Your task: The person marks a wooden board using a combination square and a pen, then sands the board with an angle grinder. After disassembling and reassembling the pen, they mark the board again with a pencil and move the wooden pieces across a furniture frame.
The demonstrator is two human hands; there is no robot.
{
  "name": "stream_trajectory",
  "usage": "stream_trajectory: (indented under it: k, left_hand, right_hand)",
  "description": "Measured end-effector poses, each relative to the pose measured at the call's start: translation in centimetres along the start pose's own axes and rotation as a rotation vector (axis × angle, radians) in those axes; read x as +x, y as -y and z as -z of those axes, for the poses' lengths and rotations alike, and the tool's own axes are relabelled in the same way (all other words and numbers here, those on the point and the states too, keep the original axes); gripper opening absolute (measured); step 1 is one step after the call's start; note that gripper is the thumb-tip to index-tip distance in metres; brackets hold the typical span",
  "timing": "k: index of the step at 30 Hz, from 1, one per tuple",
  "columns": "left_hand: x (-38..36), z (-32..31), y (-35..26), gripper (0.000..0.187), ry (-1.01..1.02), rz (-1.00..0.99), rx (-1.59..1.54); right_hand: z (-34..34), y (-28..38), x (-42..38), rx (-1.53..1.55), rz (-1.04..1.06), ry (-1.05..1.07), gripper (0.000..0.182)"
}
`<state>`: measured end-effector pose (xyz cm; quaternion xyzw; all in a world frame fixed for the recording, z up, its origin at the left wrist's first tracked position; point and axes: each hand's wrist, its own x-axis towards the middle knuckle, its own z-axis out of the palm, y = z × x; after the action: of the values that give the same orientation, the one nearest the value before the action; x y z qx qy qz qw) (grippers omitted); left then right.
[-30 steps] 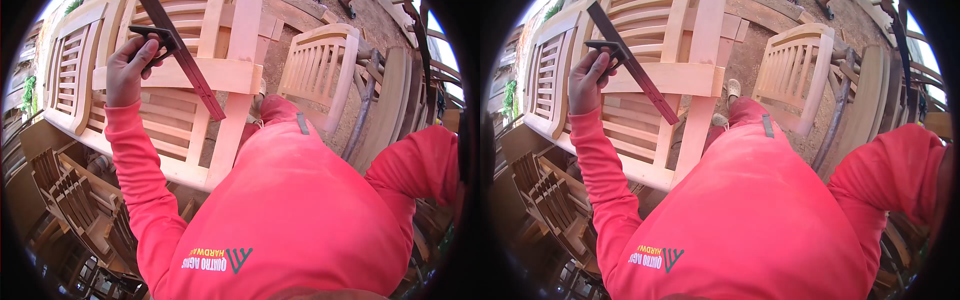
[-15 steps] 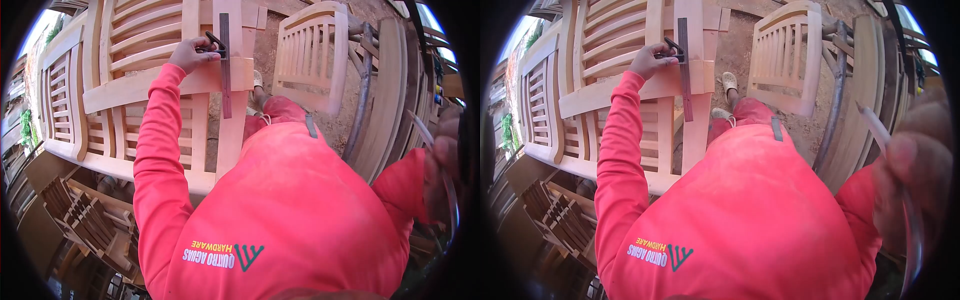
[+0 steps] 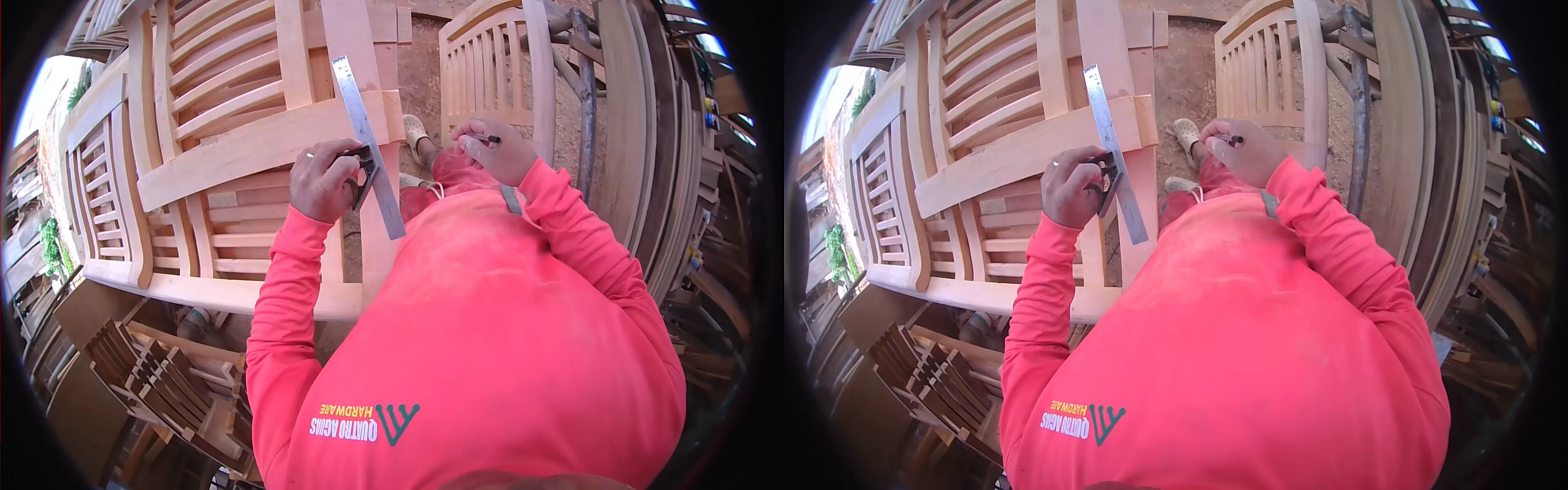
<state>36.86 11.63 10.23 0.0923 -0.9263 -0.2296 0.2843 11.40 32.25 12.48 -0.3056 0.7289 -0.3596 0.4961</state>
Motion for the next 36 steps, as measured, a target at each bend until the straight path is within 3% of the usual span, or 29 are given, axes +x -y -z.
stream_trajectory:
  k: [3, 6, 9, 15, 22, 28, 34, 36]
  left_hand:
    - [-3.8, -3.0, 1.3, 0.043, 0.19, 0.013, 0.078]
    - [-3.6, -3.8, 2.2, 0.068, 0.24, -0.018, 0.148]
    - [-2.4, -4.5, 3.9, 0.067, 0.212, -0.072, 0.152]
    - [-2.1, -5.7, 4.7, 0.063, 0.255, 0.005, 0.091]
    - [-2.4, -5.5, 4.7, 0.065, 0.279, 0.025, 0.083]
    - [-2.5, -5.6, 4.8, 0.067, 0.288, 0.022, 0.093]
    - [-2.4, -5.7, 4.6, 0.067, 0.275, 0.034, 0.083]
    - [-2.4, -5.7, 4.7, 0.067, 0.268, 0.026, 0.084]
  right_hand:
    - [-1.0, -2.6, 0.2, -0.052, 0.009, 0.021, 0.015]
    - [-0.4, -1.8, -0.2, -0.034, -0.078, 0.007, 0.015]
    - [-0.1, -1.7, 0.6, 0.049, -0.072, -0.045, 0.015]
    - [0.5, -1.1, 0.0, 0.056, -0.056, -0.087, 0.016]
    - [-1.4, -1.6, 0.7, 0.035, -0.057, -0.014, 0.022]
    - [-4.6, -0.5, 2.8, 0.34, 0.094, -0.05, 0.034]
    - [-6.7, -0.1, 6.8, 0.254, 0.334, -0.156, 0.034]
    - [-7.2, -0.2, 8.1, 0.292, 0.265, -0.184, 0.03]
